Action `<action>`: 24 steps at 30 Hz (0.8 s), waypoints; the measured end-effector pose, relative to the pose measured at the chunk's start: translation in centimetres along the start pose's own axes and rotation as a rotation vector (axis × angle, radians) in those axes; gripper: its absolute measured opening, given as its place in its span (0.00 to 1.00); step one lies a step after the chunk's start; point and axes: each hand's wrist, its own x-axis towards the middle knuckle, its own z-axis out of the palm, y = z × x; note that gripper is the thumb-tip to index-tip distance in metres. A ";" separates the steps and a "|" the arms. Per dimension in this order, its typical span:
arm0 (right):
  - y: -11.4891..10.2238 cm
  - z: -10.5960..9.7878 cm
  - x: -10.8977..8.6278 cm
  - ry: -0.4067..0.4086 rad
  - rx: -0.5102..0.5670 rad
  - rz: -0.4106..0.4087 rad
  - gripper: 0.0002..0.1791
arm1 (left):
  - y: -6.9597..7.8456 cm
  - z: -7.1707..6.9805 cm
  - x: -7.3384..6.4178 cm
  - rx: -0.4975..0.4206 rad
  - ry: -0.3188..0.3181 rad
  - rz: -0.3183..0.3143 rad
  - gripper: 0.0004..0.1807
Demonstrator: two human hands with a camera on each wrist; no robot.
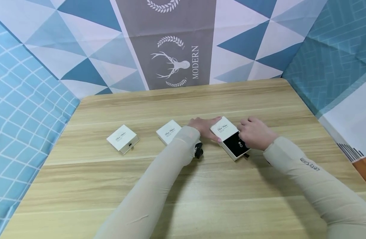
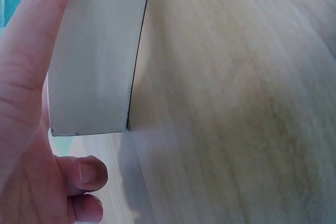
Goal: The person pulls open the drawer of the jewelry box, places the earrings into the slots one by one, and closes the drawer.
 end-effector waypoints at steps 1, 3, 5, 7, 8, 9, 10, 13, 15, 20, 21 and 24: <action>-0.1 0.0 0.0 0.008 -0.007 -0.001 0.12 | 0.0 0.0 0.0 0.000 -0.001 -0.002 0.56; -0.2 0.0 0.2 0.027 -0.017 -0.009 0.13 | 0.0 -0.1 -0.1 -0.001 0.000 -0.001 0.56; -0.3 0.1 0.3 0.039 -0.027 -0.014 0.14 | 0.0 -0.1 -0.1 0.004 0.001 -0.004 0.56; -0.3 0.1 0.4 0.043 -0.036 -0.017 0.14 | 0.0 -0.1 0.0 0.015 0.001 -0.009 0.56; -0.3 0.1 0.5 0.041 -0.037 -0.019 0.14 | 0.0 -0.1 0.0 0.017 0.001 -0.008 0.56; -0.3 0.1 0.5 0.038 -0.038 -0.019 0.14 | 0.0 -0.1 0.0 0.019 0.000 -0.008 0.56; -0.3 0.2 0.6 0.034 -0.038 -0.020 0.15 | 0.0 -0.1 0.0 0.020 -0.001 -0.010 0.56; -0.3 0.2 0.6 0.022 -0.031 -0.021 0.15 | 0.0 0.0 -0.1 0.015 0.000 -0.007 0.56; -0.3 0.2 0.7 0.017 -0.030 -0.024 0.15 | 0.0 0.0 -0.1 0.010 0.000 -0.007 0.56; -0.5 0.0 1.2 -0.051 -0.047 -0.016 0.14 | -0.1 0.0 -0.1 0.003 0.004 -0.003 0.55; -0.6 -0.1 1.3 -0.076 -0.053 -0.010 0.14 | -0.1 0.0 -0.1 0.003 0.004 -0.001 0.55; -0.8 -0.1 1.4 -0.116 -0.075 -0.008 0.13 | -0.1 0.0 -0.1 0.001 0.003 0.006 0.55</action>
